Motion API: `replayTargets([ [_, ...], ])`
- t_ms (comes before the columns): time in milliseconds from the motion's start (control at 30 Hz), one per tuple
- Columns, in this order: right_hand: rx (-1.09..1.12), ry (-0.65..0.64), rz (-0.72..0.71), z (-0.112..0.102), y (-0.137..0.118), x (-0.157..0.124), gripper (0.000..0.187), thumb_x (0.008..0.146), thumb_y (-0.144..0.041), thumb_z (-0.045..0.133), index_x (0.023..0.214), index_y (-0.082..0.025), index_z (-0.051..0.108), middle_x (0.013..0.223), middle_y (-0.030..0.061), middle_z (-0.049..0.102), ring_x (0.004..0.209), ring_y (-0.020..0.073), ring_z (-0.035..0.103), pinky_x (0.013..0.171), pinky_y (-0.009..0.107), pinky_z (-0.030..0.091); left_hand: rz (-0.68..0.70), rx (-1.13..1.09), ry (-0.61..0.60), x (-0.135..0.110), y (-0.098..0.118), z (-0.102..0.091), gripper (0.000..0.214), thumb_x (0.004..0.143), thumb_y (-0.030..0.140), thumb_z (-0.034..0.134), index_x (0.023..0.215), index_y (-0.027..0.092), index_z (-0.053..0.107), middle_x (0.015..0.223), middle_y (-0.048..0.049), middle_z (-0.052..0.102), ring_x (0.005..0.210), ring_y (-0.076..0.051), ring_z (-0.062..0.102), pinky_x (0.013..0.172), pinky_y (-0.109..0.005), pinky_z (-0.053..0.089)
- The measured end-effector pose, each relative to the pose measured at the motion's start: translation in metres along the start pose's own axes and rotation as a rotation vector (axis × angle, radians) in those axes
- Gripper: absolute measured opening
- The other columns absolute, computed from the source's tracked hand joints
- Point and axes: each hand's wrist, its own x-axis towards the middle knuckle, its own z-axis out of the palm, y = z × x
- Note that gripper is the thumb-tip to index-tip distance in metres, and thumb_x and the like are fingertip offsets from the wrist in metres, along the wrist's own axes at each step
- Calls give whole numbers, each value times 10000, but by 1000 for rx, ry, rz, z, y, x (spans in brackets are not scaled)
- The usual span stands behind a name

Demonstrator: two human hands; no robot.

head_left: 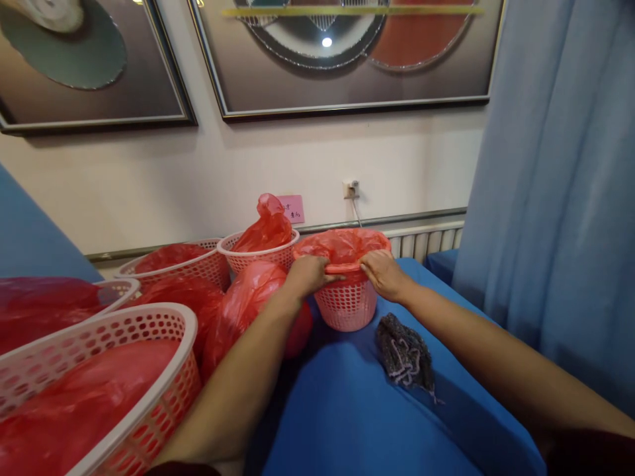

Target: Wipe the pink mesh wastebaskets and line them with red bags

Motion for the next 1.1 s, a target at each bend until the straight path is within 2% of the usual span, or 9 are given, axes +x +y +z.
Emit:
replayTargets([
  [200, -27, 45, -17, -6, -3, -6, 298, 1010, -377, 460, 1198, -183, 585, 1102, 106, 661, 1045, 255, 562, 951, 411, 363, -9, -39, 133, -2, 50, 18, 245, 894, 398, 649, 858, 165, 721, 858, -152, 751, 882, -327, 710, 851, -440, 492],
  [300, -38, 51, -28, 0, -8, -10, 295, 1028, -393, 403, 1114, -197, 606, 994, 80, 655, 954, 239, 560, 896, 395, 377, 34, -101, 156, -3, 64, 14, 158, 877, 311, 670, 932, 172, 721, 896, -132, 754, 908, -308, 711, 882, -436, 505],
  [467, -33, 97, -56, 4, 8, -16, 347, 1042, -394, 326, 881, -204, 567, 826, 60, 595, 816, 221, 510, 816, 369, 380, 166, -141, 272, 0, 30, -8, 799, 648, 379, 890, 1362, 245, 558, 1456, -150, 551, 1391, -390, 438, 1133, -574, 332],
  [533, -12, 93, -94, 1, 17, -18, 335, 1044, -383, 318, 889, -203, 555, 831, 59, 594, 814, 218, 509, 829, 369, 386, 118, -48, 165, 3, 7, -13, 746, 550, 365, 941, 1231, 271, 653, 1366, -132, 624, 1371, -431, 439, 1122, -633, 305],
  [600, -14, 85, -90, -2, 25, -20, 317, 1042, -371, 327, 902, -202, 556, 840, 60, 600, 824, 219, 517, 842, 373, 389, 94, 5, 37, 4, -10, -14, 430, 569, 348, 934, 935, 239, 736, 1063, -100, 745, 1190, -398, 595, 1058, -576, 401],
  [700, -39, 58, -30, -8, 32, -22, 279, 1030, -352, 366, 927, -200, 575, 867, 66, 625, 859, 225, 542, 872, 388, 390, 86, 26, 24, 2, -18, -6, 253, 662, 346, 889, 708, 195, 692, 794, -83, 729, 954, -343, 682, 935, -481, 489],
  [833, -59, 76, 30, -18, 28, -20, 255, 1014, -346, 412, 1077, -191, 604, 1042, 103, 668, 1012, 255, 577, 942, 430, 388, 67, 32, 108, -8, 1, 7, 255, 731, 385, 841, 767, 188, 683, 829, -116, 732, 920, -348, 676, 884, -478, 488],
  [967, -50, 135, -16, -23, 4, -10, 449, 982, -408, 511, 1380, -201, 488, 1370, 145, 568, 1259, 288, 499, 1035, 470, 348, 45, 13, 147, -16, 30, 15, 182, 810, 354, 764, 795, 190, 686, 836, -140, 734, 884, -343, 677, 836, -464, 491],
  [1100, -16, -41, -89, -11, -10, -2, 279, 1022, -397, 446, 1084, -209, 643, 989, 69, 681, 964, 227, 592, 915, 402, 400, 61, -31, 108, -17, 37, 8, 281, 780, 409, 783, 928, 181, 709, 874, -137, 743, 890, -337, 692, 798, -419, 515],
])
